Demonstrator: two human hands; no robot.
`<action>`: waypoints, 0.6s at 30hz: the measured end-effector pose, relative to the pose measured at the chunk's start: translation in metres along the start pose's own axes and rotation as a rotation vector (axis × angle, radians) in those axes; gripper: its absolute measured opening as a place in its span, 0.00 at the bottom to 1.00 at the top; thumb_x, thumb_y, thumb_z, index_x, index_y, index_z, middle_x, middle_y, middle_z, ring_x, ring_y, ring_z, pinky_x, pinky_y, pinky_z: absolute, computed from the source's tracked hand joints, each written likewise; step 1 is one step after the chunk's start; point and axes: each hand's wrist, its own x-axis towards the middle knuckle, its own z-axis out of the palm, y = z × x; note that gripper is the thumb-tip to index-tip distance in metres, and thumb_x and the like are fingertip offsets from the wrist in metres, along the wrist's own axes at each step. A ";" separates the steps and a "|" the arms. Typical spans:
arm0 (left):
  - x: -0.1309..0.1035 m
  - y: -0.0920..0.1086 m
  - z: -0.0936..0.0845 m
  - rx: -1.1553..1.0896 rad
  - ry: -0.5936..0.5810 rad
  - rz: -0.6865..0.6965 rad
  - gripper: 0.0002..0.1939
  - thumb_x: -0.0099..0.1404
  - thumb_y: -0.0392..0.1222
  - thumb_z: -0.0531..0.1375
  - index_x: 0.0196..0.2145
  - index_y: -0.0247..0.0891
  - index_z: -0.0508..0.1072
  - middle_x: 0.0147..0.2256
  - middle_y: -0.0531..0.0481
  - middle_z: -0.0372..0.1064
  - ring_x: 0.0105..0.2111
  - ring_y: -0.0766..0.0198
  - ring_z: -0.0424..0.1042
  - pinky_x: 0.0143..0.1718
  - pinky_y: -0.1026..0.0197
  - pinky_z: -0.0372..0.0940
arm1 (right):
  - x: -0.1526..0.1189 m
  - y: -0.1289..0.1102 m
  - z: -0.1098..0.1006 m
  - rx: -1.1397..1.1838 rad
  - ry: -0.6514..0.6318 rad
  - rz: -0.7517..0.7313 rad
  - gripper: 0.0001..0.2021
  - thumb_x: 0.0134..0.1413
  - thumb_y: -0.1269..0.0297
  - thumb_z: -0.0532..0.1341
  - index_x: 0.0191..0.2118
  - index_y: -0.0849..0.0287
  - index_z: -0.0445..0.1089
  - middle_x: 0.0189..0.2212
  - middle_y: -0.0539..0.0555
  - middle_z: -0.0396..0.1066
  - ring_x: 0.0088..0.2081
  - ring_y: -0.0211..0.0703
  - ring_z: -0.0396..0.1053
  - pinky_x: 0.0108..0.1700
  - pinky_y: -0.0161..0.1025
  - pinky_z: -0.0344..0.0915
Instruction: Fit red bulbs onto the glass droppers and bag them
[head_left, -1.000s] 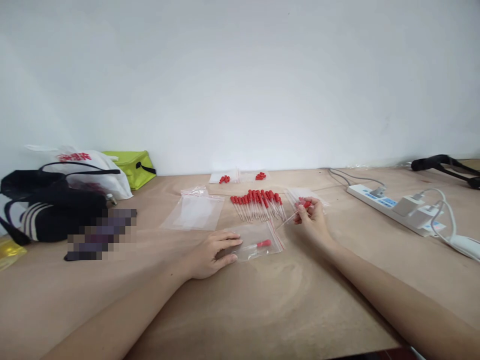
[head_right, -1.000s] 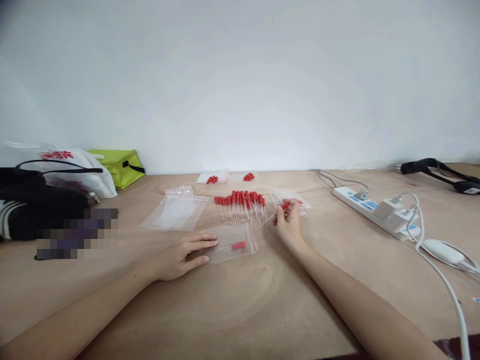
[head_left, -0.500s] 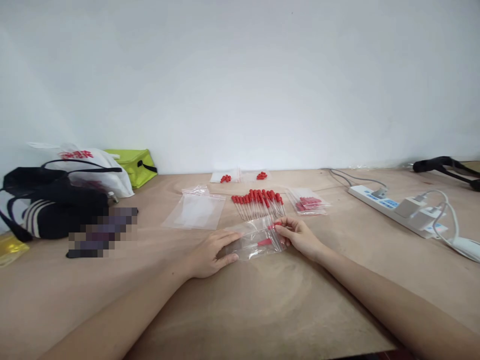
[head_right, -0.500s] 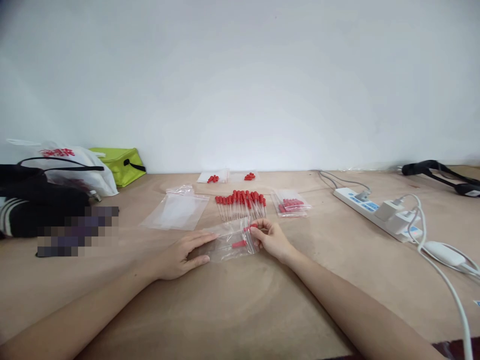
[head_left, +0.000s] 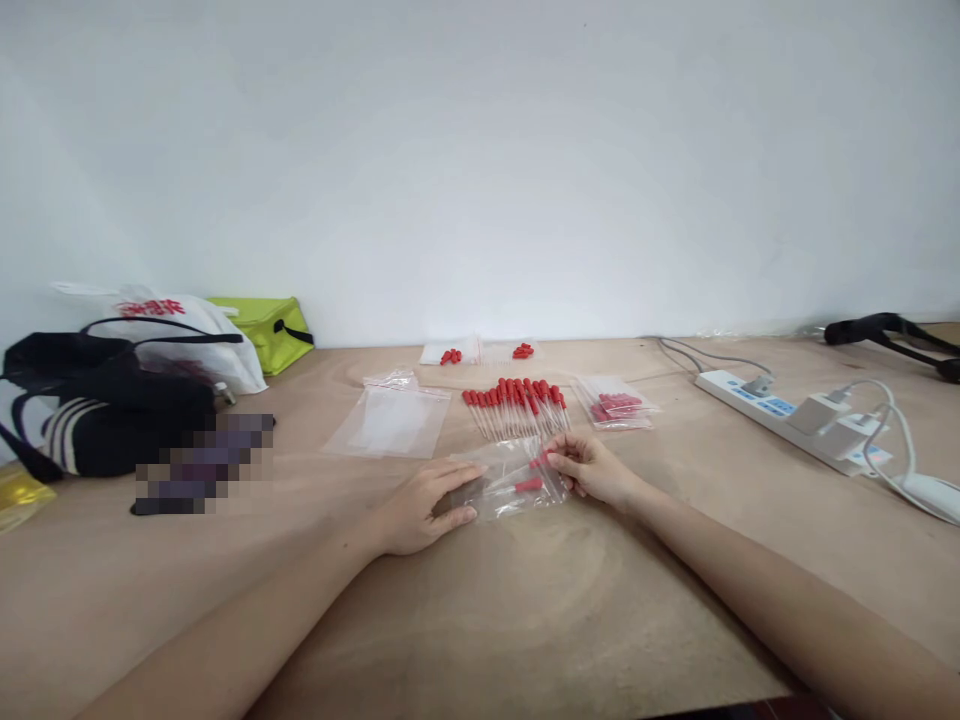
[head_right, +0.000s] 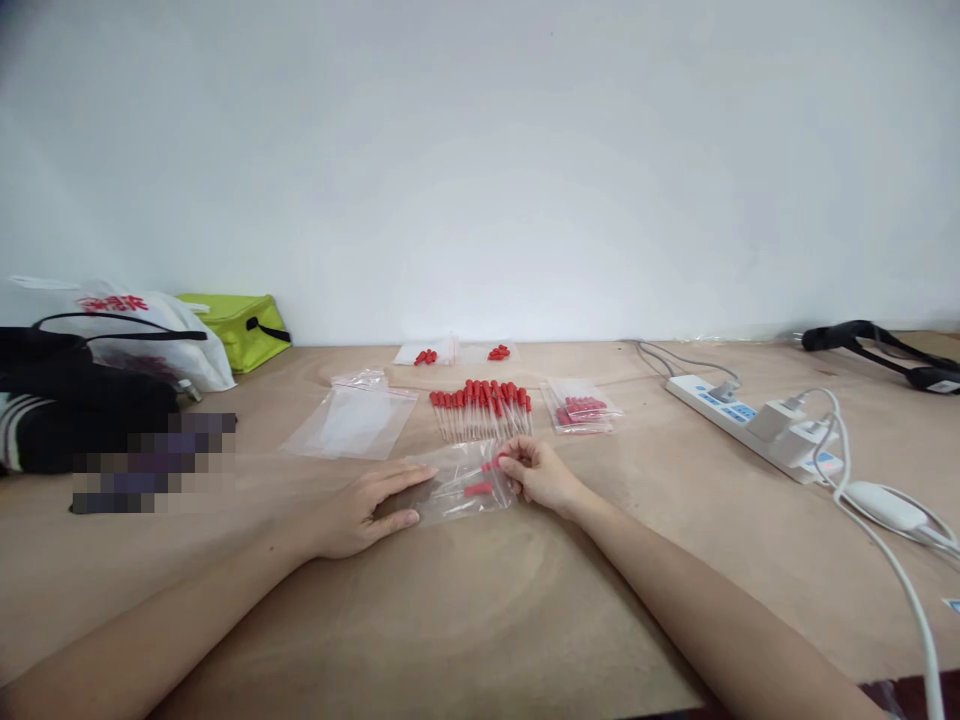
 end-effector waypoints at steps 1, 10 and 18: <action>0.000 -0.001 0.001 -0.002 0.005 0.006 0.23 0.61 0.47 0.53 0.53 0.40 0.59 0.52 0.46 0.59 0.52 0.57 0.57 0.53 0.52 0.53 | 0.000 0.001 0.001 -0.037 -0.014 -0.032 0.14 0.39 0.55 0.62 0.27 0.60 0.62 0.16 0.44 0.61 0.16 0.29 0.56 0.16 0.28 0.51; -0.001 -0.007 0.003 -0.002 -0.004 0.051 0.20 0.62 0.46 0.52 0.53 0.44 0.61 0.53 0.47 0.58 0.53 0.57 0.57 0.53 0.51 0.53 | 0.000 -0.001 -0.004 -0.350 -0.202 -0.262 0.15 0.49 0.56 0.53 0.25 0.61 0.70 0.22 0.50 0.68 0.25 0.36 0.64 0.27 0.33 0.59; 0.000 -0.007 0.003 0.015 -0.042 0.079 0.17 0.63 0.44 0.51 0.51 0.49 0.63 0.54 0.48 0.56 0.54 0.57 0.54 0.53 0.51 0.52 | 0.048 -0.009 -0.041 -0.700 0.499 -0.076 0.07 0.42 0.66 0.57 0.30 0.62 0.66 0.26 0.53 0.70 0.27 0.37 0.66 0.30 0.32 0.60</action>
